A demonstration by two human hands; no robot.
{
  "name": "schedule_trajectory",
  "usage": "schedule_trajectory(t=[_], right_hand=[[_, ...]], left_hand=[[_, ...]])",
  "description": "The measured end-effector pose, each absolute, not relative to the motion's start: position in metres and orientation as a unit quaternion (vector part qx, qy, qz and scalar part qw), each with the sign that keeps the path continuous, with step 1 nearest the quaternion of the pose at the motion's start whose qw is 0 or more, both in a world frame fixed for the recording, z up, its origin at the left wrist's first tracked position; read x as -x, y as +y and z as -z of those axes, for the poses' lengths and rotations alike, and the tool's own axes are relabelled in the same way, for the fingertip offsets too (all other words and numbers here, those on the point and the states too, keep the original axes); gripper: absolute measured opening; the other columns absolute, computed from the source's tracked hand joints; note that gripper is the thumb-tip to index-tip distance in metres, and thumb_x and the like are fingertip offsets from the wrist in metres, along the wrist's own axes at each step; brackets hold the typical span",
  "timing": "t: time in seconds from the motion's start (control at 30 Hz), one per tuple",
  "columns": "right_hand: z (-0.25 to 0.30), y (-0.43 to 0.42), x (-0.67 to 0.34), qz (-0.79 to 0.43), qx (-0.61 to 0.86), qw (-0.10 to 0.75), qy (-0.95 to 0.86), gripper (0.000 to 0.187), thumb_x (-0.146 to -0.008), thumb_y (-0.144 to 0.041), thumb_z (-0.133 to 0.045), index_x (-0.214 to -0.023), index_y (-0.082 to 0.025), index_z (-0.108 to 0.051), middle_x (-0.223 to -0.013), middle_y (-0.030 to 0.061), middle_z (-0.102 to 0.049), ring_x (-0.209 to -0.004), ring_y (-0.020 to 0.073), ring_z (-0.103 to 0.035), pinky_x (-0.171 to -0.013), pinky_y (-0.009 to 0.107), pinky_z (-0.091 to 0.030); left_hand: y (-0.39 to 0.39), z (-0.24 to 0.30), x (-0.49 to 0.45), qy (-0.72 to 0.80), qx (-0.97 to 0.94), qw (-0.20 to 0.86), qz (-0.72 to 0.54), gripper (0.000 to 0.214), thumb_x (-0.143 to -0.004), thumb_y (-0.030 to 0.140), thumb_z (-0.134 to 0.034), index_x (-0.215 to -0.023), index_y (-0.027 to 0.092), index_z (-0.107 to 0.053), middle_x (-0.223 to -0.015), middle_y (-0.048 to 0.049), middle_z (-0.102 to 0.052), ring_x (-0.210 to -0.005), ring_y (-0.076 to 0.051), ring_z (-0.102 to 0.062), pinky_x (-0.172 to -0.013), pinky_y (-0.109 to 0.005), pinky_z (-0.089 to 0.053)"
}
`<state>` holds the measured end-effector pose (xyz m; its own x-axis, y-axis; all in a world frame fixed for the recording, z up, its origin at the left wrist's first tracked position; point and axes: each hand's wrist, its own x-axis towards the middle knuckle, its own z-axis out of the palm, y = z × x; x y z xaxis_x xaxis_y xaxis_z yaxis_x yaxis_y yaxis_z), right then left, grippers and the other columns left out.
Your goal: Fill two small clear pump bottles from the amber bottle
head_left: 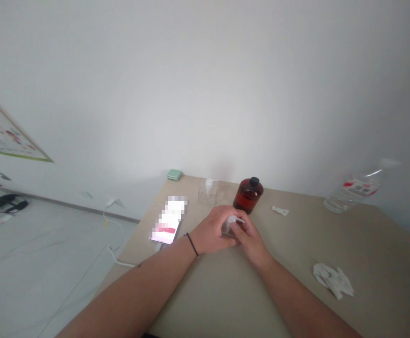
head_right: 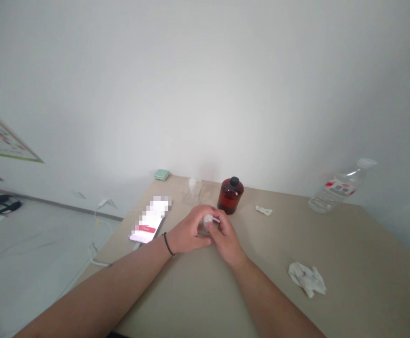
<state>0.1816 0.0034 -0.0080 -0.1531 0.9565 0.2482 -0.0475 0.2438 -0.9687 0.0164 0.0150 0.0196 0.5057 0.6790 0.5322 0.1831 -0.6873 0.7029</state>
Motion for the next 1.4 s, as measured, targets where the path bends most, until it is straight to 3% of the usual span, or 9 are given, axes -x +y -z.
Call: schedule_trajectory(t=[0.13, 0.33, 0.5, 0.73, 0.93, 1.13, 1.4], right_hand=[[0.0103, 0.0053, -0.1830, -0.446, 0.395, 0.538, -0.596, 0.040, -0.084, -0.060, -0.066, -0.108, -0.028, -0.066, -0.118, 0.0056, -0.063, -0.117, 0.0275, -0.058, -0.103, 0.045, -0.047], [0.0096, 0.0042, -0.1807, -0.497, 0.376, 0.523, -0.582, 0.038, -0.083, -0.055, -0.069, -0.110, -0.029, -0.060, -0.108, 0.0044, -0.066, -0.106, 0.0262, -0.063, -0.096, 0.046, -0.051], [0.0125, 0.0059, -0.1831, -0.460, 0.390, 0.537, -0.590, 0.040, -0.085, -0.059, -0.065, -0.110, -0.028, -0.064, -0.117, 0.0057, -0.063, -0.115, 0.0268, -0.059, -0.103, 0.047, -0.046], [0.0092, 0.0045, -0.1799, -0.485, 0.377, 0.526, -0.589, 0.042, -0.080, -0.055, -0.073, -0.110, -0.029, -0.059, -0.110, 0.0045, -0.066, -0.105, 0.0255, -0.063, -0.095, 0.046, -0.052], [0.0105, 0.0059, -0.1822, -0.441, 0.391, 0.542, -0.600, 0.038, -0.084, -0.060, -0.066, -0.107, -0.030, -0.067, -0.122, 0.0064, -0.062, -0.118, 0.0286, -0.058, -0.103, 0.048, -0.047], [0.0094, 0.0044, -0.1808, -0.486, 0.378, 0.524, -0.589, 0.040, -0.082, -0.055, -0.071, -0.110, -0.029, -0.060, -0.113, 0.0047, -0.067, -0.106, 0.0260, -0.063, -0.094, 0.045, -0.052], [0.0110, 0.0050, -0.1815, -0.458, 0.396, 0.543, -0.583, 0.039, -0.084, -0.060, -0.066, -0.108, -0.029, -0.065, -0.113, 0.0051, -0.066, -0.111, 0.0266, -0.061, -0.098, 0.044, -0.050]], left_hand=[[0.0152, -0.0206, -0.0168, 0.262, -0.816, 0.296, -0.422, 0.064, -0.070, 0.021, -0.081, -0.127, 0.023, -0.054, -0.129, -0.0097, -0.060, -0.121, -0.032, -0.055, -0.108, -0.049, -0.041], [0.0152, -0.0189, -0.0165, 0.265, -0.817, 0.295, -0.418, 0.067, -0.070, 0.020, -0.080, -0.131, 0.022, -0.051, -0.131, -0.0113, -0.058, -0.123, -0.030, -0.054, -0.109, -0.048, -0.041], [0.0146, -0.0200, -0.0166, 0.269, -0.815, 0.297, -0.419, 0.064, -0.070, 0.021, -0.080, -0.128, 0.022, -0.053, -0.129, -0.0105, -0.059, -0.121, -0.030, -0.054, -0.108, -0.047, -0.041], [0.0147, -0.0205, -0.0163, 0.261, -0.816, 0.302, -0.418, 0.066, -0.071, 0.019, -0.077, -0.131, 0.023, -0.050, -0.131, -0.0110, -0.057, -0.122, -0.030, -0.054, -0.108, -0.049, -0.041], [0.0161, -0.0170, -0.0167, 0.258, -0.814, 0.295, -0.429, 0.066, -0.071, 0.023, -0.080, -0.129, 0.023, -0.051, -0.130, -0.0109, -0.058, -0.122, -0.030, -0.054, -0.108, -0.047, -0.041], [0.0155, -0.0179, -0.0164, 0.267, -0.814, 0.301, -0.420, 0.068, -0.070, 0.020, -0.079, -0.131, 0.022, -0.050, -0.131, -0.0114, -0.057, -0.122, -0.031, -0.054, -0.107, -0.049, -0.042], [0.0151, -0.0194, -0.0172, 0.266, -0.809, 0.303, -0.429, 0.068, -0.068, 0.019, -0.082, -0.129, 0.022, -0.052, -0.131, -0.0112, -0.057, -0.122, -0.031, -0.054, -0.108, -0.050, -0.041]])
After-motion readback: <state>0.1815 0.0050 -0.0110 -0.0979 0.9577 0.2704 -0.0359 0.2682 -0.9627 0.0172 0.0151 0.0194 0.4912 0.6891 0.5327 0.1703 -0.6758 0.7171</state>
